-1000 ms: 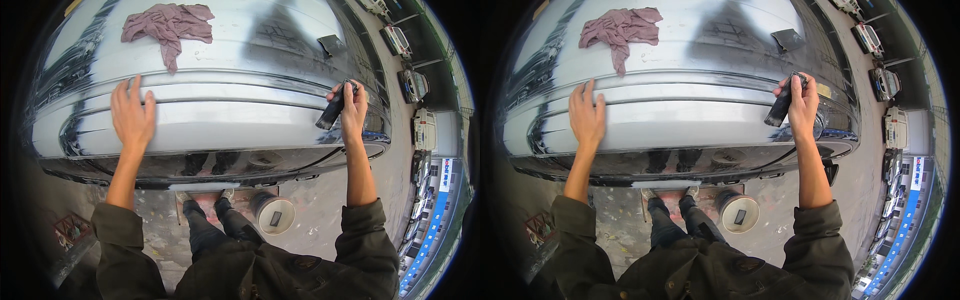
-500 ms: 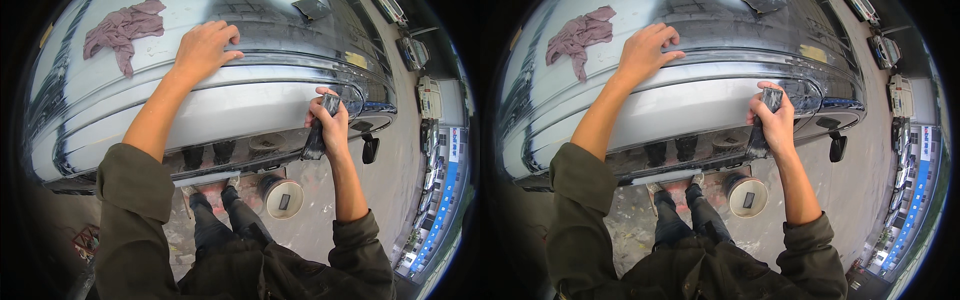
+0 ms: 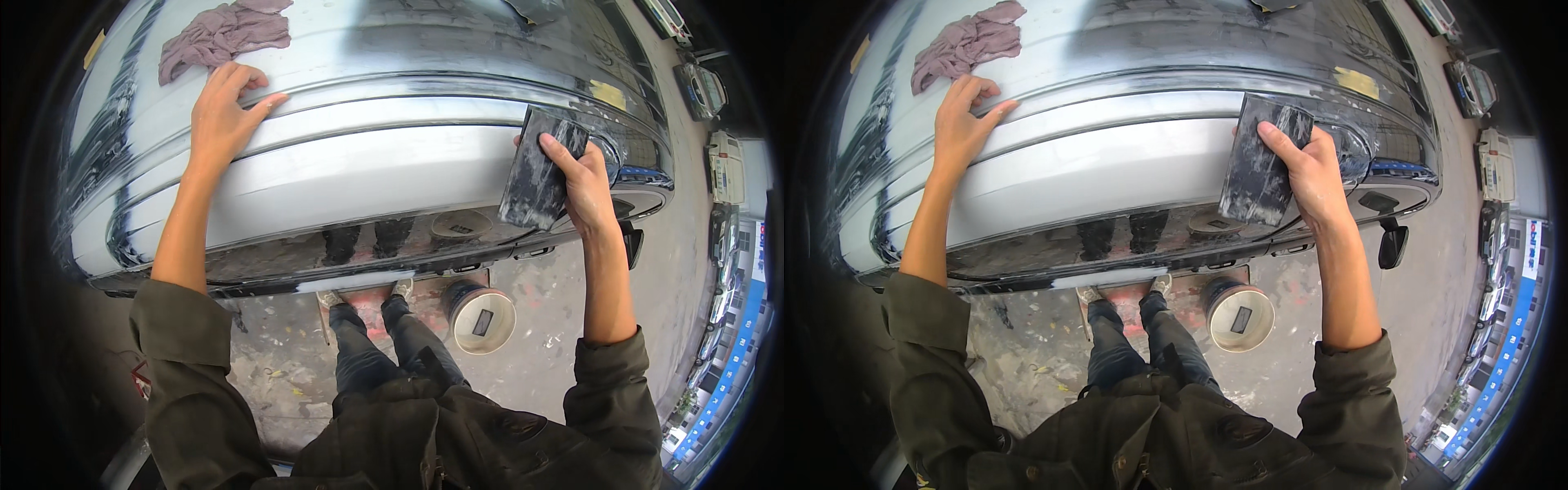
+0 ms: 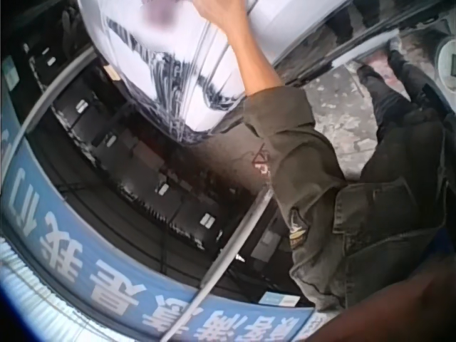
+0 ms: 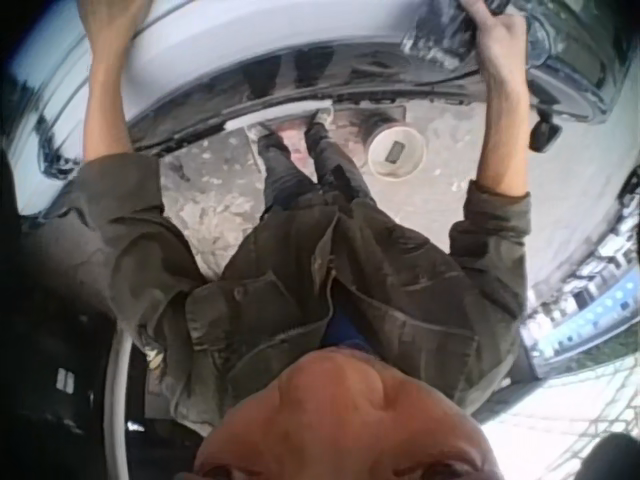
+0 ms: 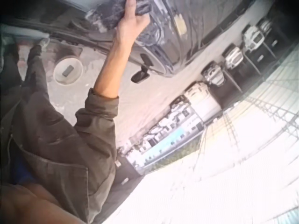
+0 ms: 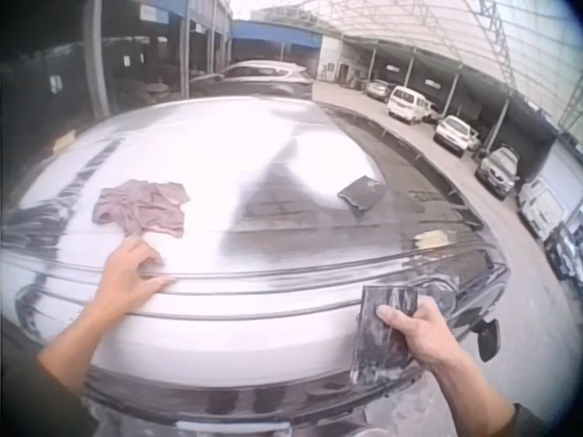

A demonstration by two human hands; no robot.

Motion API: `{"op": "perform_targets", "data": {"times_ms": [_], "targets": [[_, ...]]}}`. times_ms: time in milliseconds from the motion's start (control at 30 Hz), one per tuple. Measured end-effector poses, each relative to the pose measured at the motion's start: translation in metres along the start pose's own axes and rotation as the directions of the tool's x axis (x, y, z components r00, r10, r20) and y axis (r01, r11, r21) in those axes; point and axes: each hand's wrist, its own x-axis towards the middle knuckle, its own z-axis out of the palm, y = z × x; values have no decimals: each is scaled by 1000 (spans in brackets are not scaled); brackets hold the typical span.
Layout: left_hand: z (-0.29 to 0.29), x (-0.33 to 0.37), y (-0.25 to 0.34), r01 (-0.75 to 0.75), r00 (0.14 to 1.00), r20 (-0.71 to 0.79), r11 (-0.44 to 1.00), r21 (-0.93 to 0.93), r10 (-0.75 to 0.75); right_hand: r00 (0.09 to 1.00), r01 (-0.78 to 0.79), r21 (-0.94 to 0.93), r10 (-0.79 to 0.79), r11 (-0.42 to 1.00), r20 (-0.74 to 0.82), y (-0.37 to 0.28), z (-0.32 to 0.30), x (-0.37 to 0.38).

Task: The person uses a small abrasive pad to rub the hood of a silver car in a garage. They repeatedly dip the pad into a bucket of liquid and continue polishing the surface in overlapping strokes.

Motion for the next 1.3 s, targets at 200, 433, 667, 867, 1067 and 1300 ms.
{"op": "perform_targets", "data": {"times_ms": [200, 433, 667, 867, 1067, 1300], "targets": [[1, -10, 3, 131, 986, -94, 991, -42, -134, 984, 164, -75, -169, 984, -64, -16, 14, 36], [4, -7, 2, 119, 986, -115, 993, 7, -117, 831, 490, -711, -515, 505, 208, -48, 54, 94], [7, -8, 1, 76, 988, -140, 996, 42, -70, 608, 687, -726, -530, -22, 591, -31, 101, 136], [7, -11, -2, 72, 986, -155, 996, 56, -63, 686, 672, -729, -480, 130, 547, -36, 108, 130], [9, -11, -4, 34, 982, -188, 997, 69, -20, 345, 832, -524, -572, -180, 744, -38, 112, 129], [10, -13, -3, 11, 979, -206, 998, 58, 1, 205, 838, -398, -460, -373, 864, -39, 124, 137]]}}
